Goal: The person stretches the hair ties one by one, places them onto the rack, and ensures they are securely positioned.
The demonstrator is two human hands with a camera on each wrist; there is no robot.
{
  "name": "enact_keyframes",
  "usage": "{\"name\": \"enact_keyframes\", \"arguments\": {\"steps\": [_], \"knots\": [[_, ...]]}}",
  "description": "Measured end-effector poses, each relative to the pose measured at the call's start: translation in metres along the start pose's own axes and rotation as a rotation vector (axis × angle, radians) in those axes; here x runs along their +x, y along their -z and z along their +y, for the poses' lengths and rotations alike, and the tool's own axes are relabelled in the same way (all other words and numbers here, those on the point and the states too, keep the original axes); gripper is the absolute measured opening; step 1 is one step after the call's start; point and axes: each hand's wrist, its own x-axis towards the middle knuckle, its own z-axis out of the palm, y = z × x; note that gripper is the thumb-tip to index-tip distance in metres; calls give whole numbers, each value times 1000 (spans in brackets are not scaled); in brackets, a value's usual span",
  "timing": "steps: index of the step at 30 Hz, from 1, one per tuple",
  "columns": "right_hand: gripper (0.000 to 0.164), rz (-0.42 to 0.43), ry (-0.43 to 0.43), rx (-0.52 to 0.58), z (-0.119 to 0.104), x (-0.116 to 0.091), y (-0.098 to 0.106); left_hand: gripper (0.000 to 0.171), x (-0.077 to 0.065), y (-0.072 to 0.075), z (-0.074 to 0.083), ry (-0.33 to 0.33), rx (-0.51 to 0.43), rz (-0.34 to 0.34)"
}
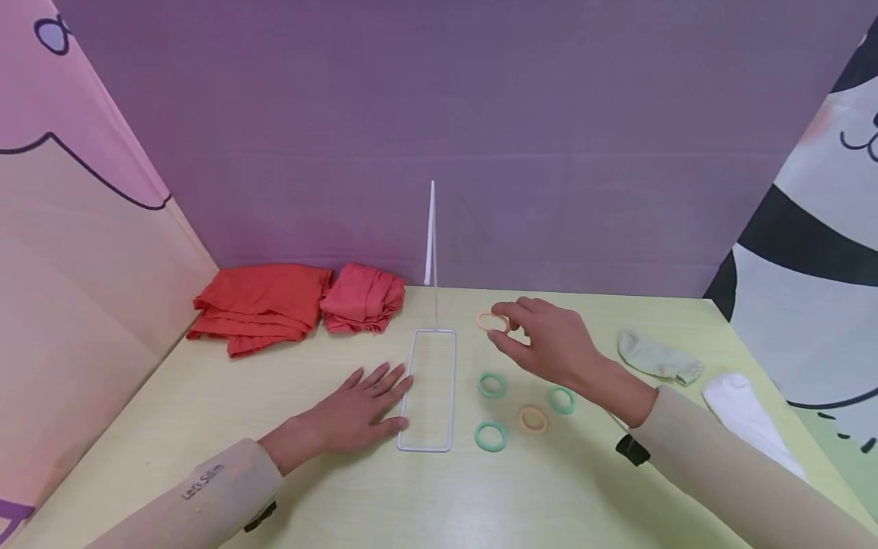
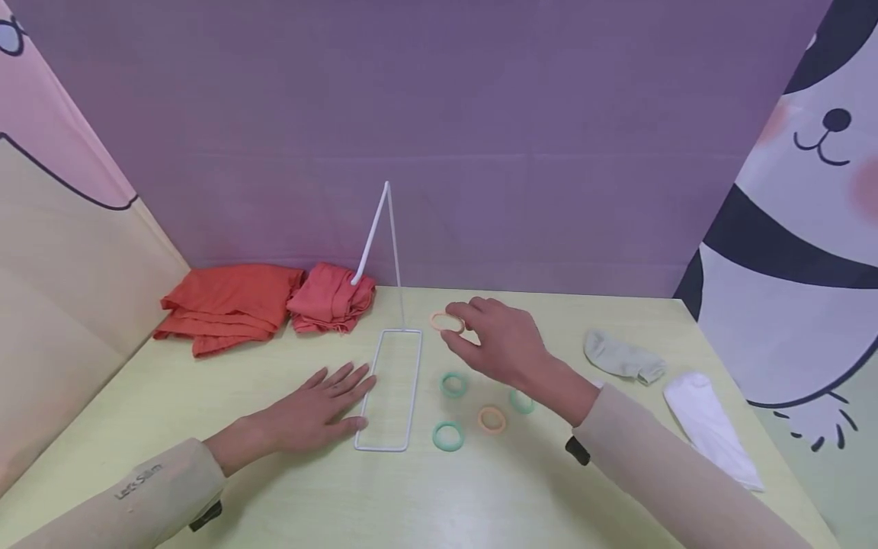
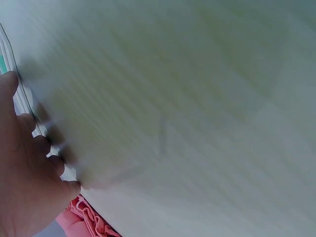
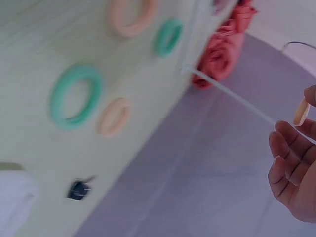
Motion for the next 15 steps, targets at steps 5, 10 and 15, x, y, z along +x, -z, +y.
{"name": "enact_keyframes", "arguments": {"steps": [5, 10, 15], "knots": [[21, 192, 155, 22, -26, 11, 28, 73, -1, 0, -1, -1, -6, -3], [29, 321, 280, 35, -54, 22, 54, 73, -1, 0, 0, 1, -18, -12], [27, 421, 396, 7, -80, 34, 74, 72, 0, 1, 0, 1, -14, -14]]}}
